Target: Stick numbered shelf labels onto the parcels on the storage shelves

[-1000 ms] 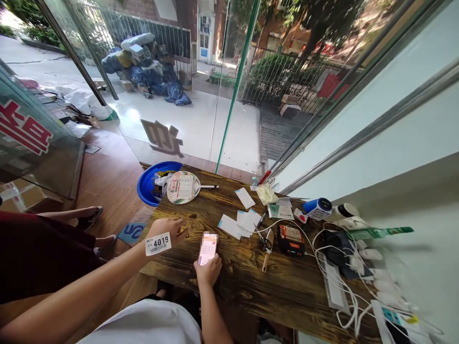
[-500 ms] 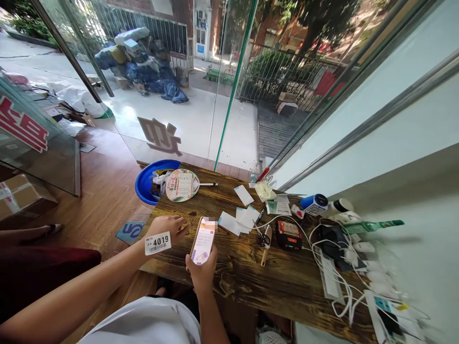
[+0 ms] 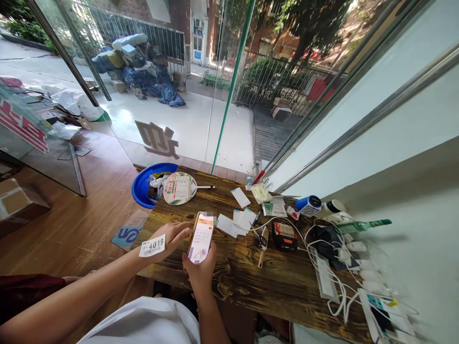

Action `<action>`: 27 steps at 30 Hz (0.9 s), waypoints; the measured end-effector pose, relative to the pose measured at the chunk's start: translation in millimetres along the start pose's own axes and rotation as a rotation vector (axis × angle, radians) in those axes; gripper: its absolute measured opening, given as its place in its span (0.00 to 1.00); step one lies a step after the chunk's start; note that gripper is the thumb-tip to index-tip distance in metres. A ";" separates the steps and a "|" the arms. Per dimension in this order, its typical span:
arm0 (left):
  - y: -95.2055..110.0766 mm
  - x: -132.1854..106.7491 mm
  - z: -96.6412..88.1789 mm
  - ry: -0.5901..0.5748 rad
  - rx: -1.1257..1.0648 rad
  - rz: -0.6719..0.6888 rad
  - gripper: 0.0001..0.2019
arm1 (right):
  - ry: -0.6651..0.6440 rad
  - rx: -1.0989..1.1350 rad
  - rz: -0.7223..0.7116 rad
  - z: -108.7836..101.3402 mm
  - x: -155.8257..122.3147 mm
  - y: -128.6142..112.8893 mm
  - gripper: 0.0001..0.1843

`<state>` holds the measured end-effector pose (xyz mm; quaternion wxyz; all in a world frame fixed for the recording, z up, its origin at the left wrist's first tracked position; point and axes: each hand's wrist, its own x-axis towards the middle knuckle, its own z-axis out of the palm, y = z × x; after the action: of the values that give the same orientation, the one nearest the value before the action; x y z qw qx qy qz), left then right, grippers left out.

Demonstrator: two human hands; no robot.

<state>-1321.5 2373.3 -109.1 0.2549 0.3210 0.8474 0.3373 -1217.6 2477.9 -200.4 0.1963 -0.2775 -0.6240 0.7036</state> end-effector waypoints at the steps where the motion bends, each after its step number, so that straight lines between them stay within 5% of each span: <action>1: -1.7 -1.7 4.1 -0.067 -0.227 0.003 0.23 | -0.033 0.054 0.004 2.7 -1.1 -4.5 0.35; 4: -11.5 -5.2 19.3 -0.237 -0.883 -0.103 0.34 | -0.148 0.221 0.048 7.7 -4.6 -20.4 0.37; 8: -24.4 -7.9 28.6 -0.316 -1.210 -0.084 0.54 | -0.231 0.421 0.221 2.9 -2.2 -42.4 0.29; 14: -17.4 -17.0 16.4 -0.444 -1.251 -0.082 0.64 | -0.367 0.485 0.390 -8.4 5.4 -62.8 0.29; 27: -18.3 -21.7 17.0 -0.433 -1.358 -0.107 0.61 | -0.543 0.277 0.274 -12.8 5.2 -64.4 0.36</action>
<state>-1302.9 2354.3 -128.8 0.5772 0.1089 0.3952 0.7063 -1217.9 2500.3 -138.5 -0.0378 -0.1319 -0.5088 0.8498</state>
